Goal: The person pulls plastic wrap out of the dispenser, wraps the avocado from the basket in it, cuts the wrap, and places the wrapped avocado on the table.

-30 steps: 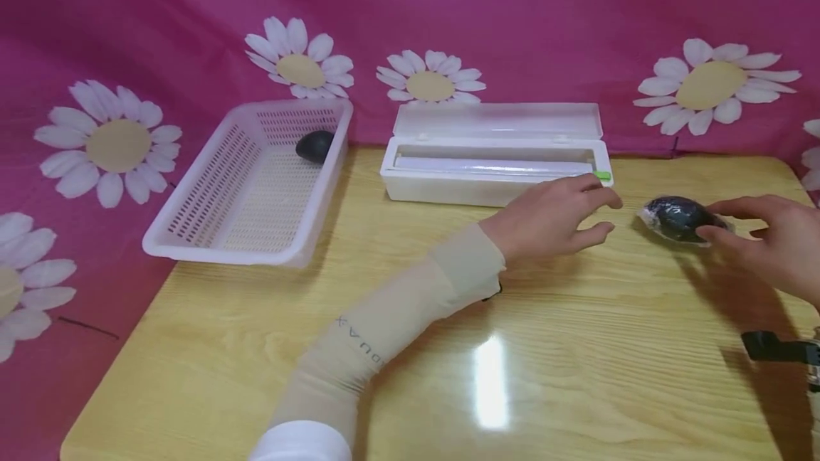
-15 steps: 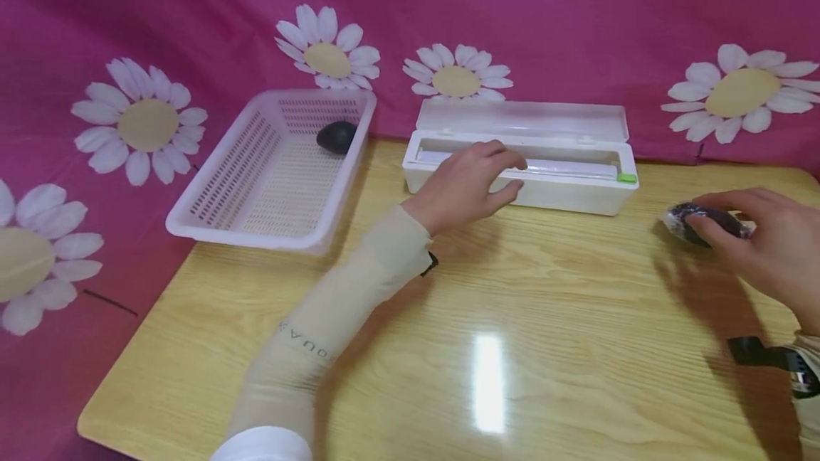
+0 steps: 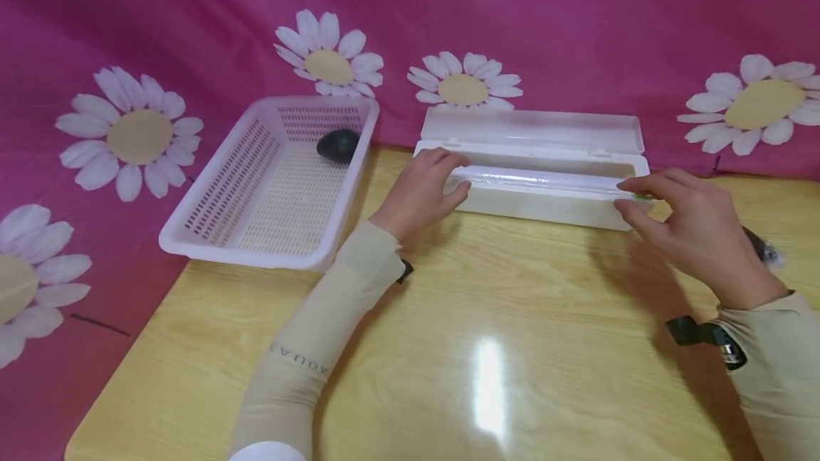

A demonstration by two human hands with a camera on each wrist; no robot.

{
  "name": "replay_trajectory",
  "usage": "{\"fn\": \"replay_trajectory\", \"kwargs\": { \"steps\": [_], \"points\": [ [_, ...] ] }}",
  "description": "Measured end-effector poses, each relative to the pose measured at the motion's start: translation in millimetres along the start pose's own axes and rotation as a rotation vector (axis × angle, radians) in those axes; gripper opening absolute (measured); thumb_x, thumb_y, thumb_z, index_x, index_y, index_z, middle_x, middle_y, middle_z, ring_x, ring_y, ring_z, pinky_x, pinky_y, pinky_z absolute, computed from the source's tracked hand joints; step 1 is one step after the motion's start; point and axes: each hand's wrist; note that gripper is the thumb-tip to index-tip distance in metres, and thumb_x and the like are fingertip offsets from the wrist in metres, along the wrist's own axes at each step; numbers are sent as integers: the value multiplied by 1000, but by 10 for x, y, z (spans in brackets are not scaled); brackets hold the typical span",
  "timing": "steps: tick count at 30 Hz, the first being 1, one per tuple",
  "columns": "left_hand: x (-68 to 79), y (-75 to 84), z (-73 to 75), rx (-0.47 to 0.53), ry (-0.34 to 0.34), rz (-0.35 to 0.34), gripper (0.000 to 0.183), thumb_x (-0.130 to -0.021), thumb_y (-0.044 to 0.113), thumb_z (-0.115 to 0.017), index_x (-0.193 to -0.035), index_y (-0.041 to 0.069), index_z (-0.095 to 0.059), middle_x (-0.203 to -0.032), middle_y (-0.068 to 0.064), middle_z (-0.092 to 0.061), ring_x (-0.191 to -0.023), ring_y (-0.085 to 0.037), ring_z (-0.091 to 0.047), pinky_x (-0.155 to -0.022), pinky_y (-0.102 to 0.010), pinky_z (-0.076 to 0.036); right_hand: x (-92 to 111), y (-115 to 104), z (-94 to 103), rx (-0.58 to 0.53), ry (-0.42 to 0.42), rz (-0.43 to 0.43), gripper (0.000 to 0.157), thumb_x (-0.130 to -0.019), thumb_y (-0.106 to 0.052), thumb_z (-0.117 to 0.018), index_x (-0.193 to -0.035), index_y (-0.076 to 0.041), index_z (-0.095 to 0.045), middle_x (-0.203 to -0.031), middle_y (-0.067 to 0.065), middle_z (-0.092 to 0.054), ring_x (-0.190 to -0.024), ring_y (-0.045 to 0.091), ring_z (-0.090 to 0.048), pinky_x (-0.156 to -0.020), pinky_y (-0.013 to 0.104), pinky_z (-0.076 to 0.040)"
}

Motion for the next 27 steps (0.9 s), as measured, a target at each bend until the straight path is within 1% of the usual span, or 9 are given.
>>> {"fn": "replay_trajectory", "kwargs": {
  "steps": [2,4,7,9,10,14,19,22,27],
  "points": [
    [-4,-17,-59,24,6,6,37,-102,30,-62,-134,11,-65,-135,-7,-67,-130,-28,-58,-117,-36,-44,-41,-8,-38,-5,-22,-10,28,-86,-17,-81,-112,-8,-76,-107,15,-74,-62,9,-54,-65,15,-33],
    [-10,-23,-112,77,3,20,38,-103,31,-61,-135,10,-65,-138,-7,-65,-134,-27,-55,-119,-34,-42,-87,-11,-75,-6,-46,-20,31,-87,-18,-81,-116,-8,-75,-110,16,-73,-75,21,-63,-70,20,-39],
    [-20,-29,-169,149,1,54,38,-104,31,-60,-135,11,-64,-140,-6,-63,-137,-25,-52,-120,-33,-41,-172,-14,-151,-23,-94,-19,34,-90,-19,-78,-122,-6,-73,-116,20,-72,-94,37,-67,-80,39,-50],
    [-32,-38,-198,162,5,60,37,-104,30,-59,-135,11,-65,-139,-6,-64,-136,-24,-52,-119,-33,-41,-225,-24,-217,-29,-130,-20,35,-93,-20,-75,-124,-5,-72,-118,23,-70,-100,41,-66,-84,54,-51],
    [-38,-43,-209,157,7,60,36,-104,30,-59,-135,11,-65,-138,-6,-64,-135,-24,-52,-119,-33,-41,-248,-31,-250,-32,-143,-18,34,-94,-19,-74,-125,-5,-71,-117,24,-70,-101,42,-66,-85,59,-50],
    [-54,-55,-245,118,2,60,34,-105,29,-57,-132,11,-67,-136,-5,-66,-133,-23,-53,-117,-33,-42,-316,-69,-359,-24,-189,-4,30,-98,-19,-68,-123,-2,-72,-114,23,-71,-99,39,-65,-84,58,-51],
    [-44,-29,-225,72,-5,37,29,-106,27,-56,-121,10,-75,-125,-4,-74,-127,-22,-59,-114,-32,-47,-384,-119,-422,-5,-241,0,24,-98,-16,-68,-116,0,-75,-112,24,-74,-104,41,-67,-91,59,-52],
    [-52,-18,-195,66,-18,36,28,-107,26,-56,-118,11,-77,-122,-3,-75,-125,-20,-62,-112,-32,-48,-418,-134,-442,2,-216,28,18,-94,-10,-72,-109,0,-77,-105,24,-76,-98,40,-70,-90,59,-53],
    [-74,-71,-174,121,-41,87,28,-107,28,-57,-122,13,-75,-126,-1,-73,-127,-19,-62,-114,-31,-47,-447,-127,-494,-7,-148,81,12,-91,-3,-75,-102,1,-77,-97,22,-77,-91,39,-71,-84,56,-55]
  ]
}}
Point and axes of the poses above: each hand's wrist, its own x-axis away from the middle knuckle, its own z-axis out of the back of the hand, y = z × x
